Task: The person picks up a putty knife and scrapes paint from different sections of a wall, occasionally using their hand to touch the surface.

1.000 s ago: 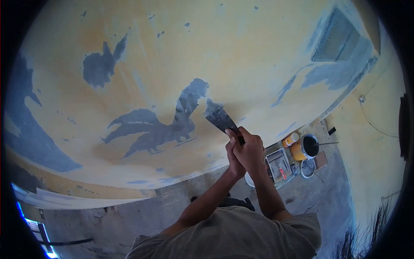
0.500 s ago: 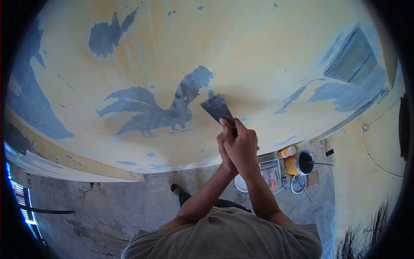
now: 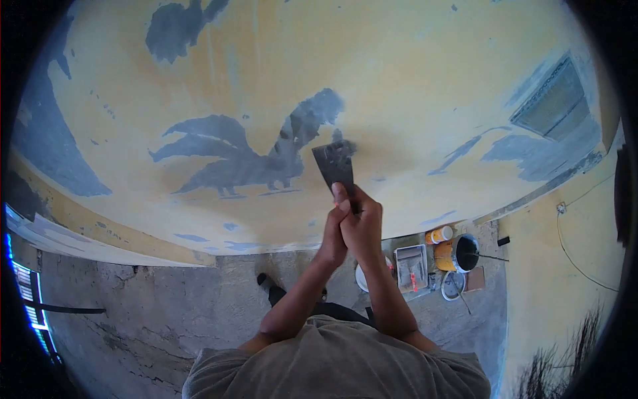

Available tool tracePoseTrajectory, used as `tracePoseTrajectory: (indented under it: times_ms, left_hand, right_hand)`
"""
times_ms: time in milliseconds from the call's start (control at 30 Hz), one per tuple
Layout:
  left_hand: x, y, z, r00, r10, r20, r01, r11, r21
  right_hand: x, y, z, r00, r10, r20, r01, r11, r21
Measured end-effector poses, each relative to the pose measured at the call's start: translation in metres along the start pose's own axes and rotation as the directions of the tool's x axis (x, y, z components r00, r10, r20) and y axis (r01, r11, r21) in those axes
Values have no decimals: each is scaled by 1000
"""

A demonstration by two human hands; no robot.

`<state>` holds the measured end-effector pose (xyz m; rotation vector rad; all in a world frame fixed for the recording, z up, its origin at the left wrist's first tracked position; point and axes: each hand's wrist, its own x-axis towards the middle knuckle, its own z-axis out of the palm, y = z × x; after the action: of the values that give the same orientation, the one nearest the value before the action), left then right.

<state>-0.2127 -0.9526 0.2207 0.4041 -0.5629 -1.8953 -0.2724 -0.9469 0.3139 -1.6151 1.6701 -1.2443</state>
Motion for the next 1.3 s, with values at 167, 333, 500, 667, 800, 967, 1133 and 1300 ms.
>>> tracePoseTrajectory:
  times_ms: [167,333,500,667,800,967,1133,1300]
  left_hand:
    - [-56,48,18,939,28,-342,119,907,403]
    - [-91,75,-5,935,128,-330,60,861,506]
    - [-110,107,-12,971,120,-209,75,673,736]
    - [-113,147,-29,970,242,35,-79,177,981]
    - [-104,169,-29,957,260,129,-158,93,983]
    - [-93,189,-45,983,126,134,-155,168,974]
    - [-91,201,-19,996,44,74,-80,141,987]
    - [-97,208,-19,999,32,10,-13,93,996]
  right_hand:
    - [-26,33,30,949,153,276,-291,764,575]
    - [-32,2,52,961,63,271,-274,393,878]
    - [-29,-27,89,927,258,274,-341,270,901]
    - [-24,-43,120,953,160,257,-279,131,951]
    - [-14,-63,135,959,266,97,-140,149,979]
    - [-7,-77,144,904,427,-21,-80,217,973]
    - [-5,-76,140,920,389,-55,16,101,995]
    - [-12,-73,152,911,411,13,-34,45,998]
